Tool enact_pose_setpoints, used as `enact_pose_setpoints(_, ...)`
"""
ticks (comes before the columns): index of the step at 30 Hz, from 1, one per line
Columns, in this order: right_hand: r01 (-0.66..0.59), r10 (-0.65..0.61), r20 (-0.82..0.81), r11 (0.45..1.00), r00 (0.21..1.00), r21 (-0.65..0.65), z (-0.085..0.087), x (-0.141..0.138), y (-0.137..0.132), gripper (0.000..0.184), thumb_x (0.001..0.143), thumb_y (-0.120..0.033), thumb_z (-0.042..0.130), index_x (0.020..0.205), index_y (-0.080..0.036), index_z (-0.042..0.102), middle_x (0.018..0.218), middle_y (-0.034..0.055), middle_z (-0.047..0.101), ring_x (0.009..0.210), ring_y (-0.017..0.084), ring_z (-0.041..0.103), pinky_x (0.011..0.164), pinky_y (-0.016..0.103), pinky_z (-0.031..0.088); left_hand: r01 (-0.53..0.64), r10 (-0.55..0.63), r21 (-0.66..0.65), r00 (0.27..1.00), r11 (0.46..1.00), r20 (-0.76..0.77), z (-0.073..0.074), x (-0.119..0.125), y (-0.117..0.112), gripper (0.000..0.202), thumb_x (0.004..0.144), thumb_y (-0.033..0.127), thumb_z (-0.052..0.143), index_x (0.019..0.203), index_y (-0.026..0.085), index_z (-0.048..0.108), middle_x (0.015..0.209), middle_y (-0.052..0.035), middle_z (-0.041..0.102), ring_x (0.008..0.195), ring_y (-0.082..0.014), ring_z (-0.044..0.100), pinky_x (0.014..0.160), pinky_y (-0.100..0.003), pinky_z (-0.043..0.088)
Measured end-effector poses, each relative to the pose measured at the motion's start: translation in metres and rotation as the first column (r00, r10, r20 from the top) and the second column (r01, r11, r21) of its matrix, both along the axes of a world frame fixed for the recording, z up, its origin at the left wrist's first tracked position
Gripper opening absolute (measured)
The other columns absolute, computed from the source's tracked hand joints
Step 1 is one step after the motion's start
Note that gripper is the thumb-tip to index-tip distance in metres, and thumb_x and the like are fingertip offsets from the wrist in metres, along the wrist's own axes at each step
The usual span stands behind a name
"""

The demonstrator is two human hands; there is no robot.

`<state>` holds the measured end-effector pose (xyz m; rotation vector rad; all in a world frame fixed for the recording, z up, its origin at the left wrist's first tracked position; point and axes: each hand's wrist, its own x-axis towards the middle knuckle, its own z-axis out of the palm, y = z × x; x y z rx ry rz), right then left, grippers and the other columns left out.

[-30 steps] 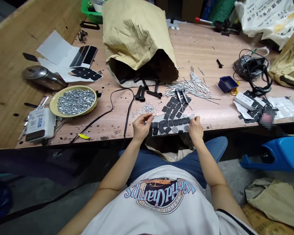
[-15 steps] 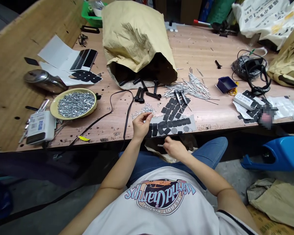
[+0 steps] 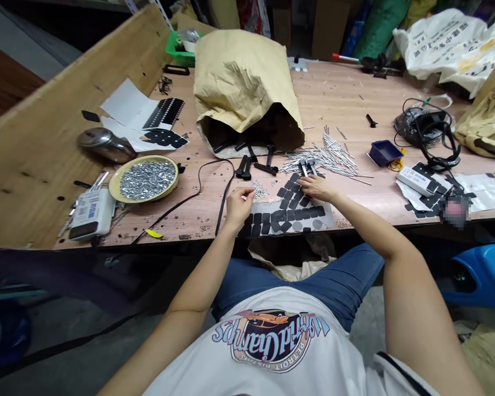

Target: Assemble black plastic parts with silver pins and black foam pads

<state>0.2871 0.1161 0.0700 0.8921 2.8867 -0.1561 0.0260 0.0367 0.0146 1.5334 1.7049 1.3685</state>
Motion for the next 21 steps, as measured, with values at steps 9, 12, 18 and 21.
enact_pose_setpoints(9,-0.097,0.095,-0.072,0.995,0.993,-0.018,0.004,0.008,0.008,0.028,0.086,-0.006,0.040,0.091,-0.021,0.063,0.105,0.0057,0.067,0.107,0.015,0.056,0.100,0.048,0.038,0.088,-0.132,-0.200,0.966,0.976,-0.220,-0.010,0.041,0.060,0.016,0.069,0.008,0.062,0.061,0.018,0.054,0.078,-0.0111,0.058,0.096,-0.0303,0.055,0.088,-0.044,0.042)
enact_pose_setpoints(12,-0.050,0.054,-0.095,0.998,0.994,0.044,0.009,0.000,-0.008,0.035,0.089,-0.009,0.034,0.105,-0.023,0.062,0.102,0.0057,0.066,0.104,0.017,0.055,0.100,0.048,0.037,0.125,-0.156,-0.163,0.969,0.979,-0.190,-0.013,0.045,0.065,0.022,0.069,0.002,0.055,0.057,0.020,0.049,0.075,-0.0106,0.058,0.096,-0.0296,0.055,0.089,-0.044,0.041)
enact_pose_setpoints(18,0.278,-0.263,-0.217,0.960,0.940,0.041,0.000,-0.029,-0.054,0.042,0.091,-0.012,0.032,0.126,-0.017,0.054,0.100,0.0113,0.066,0.086,0.018,0.060,0.076,0.030,0.046,0.111,-0.083,-0.131,0.975,0.985,0.205,-0.009,0.042,0.050,0.017,0.074,0.009,0.055,0.062,0.019,0.049,0.066,-0.0030,0.058,0.074,-0.0189,0.060,0.077,-0.036,0.048)
enact_pose_setpoints(21,0.394,-0.387,-0.361,0.917,0.848,-0.057,-0.002,-0.049,-0.075,0.036,0.094,-0.022,0.033,0.120,-0.017,0.058,0.106,0.0106,0.066,0.092,0.019,0.061,0.077,0.027,0.046,0.204,-0.091,-0.138,0.815,0.969,0.572,-0.005,0.045,0.030,0.012,0.074,0.022,0.063,0.071,0.017,0.054,0.066,-0.0001,0.061,0.062,-0.0116,0.060,0.067,-0.028,0.050)
